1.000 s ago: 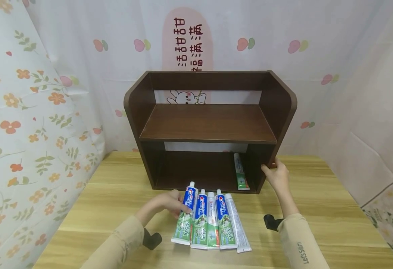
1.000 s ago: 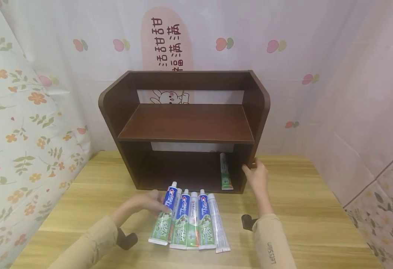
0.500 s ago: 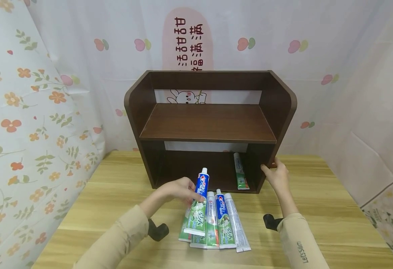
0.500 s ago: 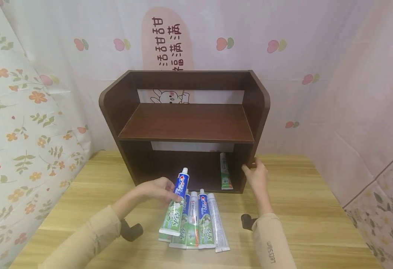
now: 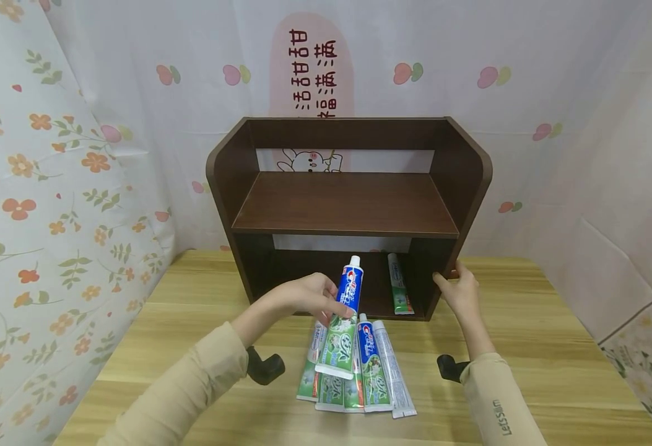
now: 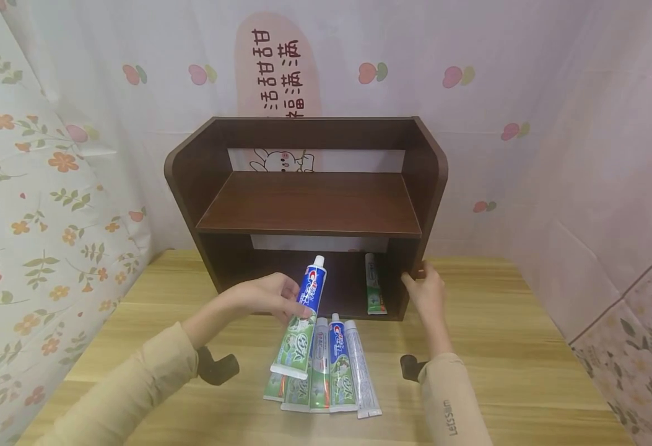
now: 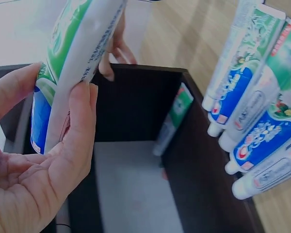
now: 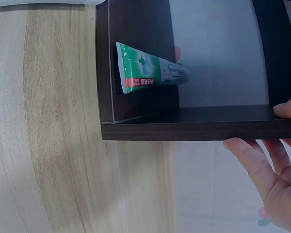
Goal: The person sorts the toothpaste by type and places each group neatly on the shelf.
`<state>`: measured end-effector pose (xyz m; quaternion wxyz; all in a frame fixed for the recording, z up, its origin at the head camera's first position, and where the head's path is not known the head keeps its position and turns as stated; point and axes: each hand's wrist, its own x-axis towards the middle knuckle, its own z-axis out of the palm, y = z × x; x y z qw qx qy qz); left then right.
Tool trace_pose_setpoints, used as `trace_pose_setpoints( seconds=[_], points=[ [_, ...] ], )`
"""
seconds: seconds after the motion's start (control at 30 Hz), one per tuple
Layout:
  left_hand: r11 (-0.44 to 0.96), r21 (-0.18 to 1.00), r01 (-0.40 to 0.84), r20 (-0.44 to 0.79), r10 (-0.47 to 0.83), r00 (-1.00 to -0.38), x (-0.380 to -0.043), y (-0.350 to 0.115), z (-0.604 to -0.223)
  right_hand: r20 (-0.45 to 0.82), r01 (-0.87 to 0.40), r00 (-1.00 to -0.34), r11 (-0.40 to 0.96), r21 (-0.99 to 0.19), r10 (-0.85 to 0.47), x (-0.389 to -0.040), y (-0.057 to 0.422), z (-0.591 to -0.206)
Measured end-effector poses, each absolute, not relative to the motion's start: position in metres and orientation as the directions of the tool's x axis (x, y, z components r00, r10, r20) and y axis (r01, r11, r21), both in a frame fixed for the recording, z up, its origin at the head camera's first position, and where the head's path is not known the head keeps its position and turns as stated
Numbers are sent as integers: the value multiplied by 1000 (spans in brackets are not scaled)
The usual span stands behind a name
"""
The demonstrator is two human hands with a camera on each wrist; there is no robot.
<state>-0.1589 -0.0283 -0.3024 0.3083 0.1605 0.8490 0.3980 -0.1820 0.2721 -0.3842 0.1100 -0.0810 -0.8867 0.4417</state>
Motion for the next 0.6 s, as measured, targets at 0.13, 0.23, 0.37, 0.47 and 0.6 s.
trace_pose_setpoints(
  seconds=[0.13,0.23,0.37,0.47,0.6],
  points=[
    [626,780,29,-392,524,-756,-160,-24,-289,118,52,-963,593,-804,244,-183,273,-385],
    [616,787,29,-391,535,-749,-162,-21,-279,110,57,-963,588,-807,244,-183,273,-385],
    [609,792,43,-386,553,-738,-167,-16,-265,100,64,-965,589,-806,242,-182,273,-384],
    [603,795,58,-375,565,-735,-172,-12,-255,99,71,-964,602,-796,245,-182,273,-385],
    [595,800,80,-351,572,-741,-180,-6,-245,102,75,-963,611,-788,250,-183,274,-386]
  ],
)
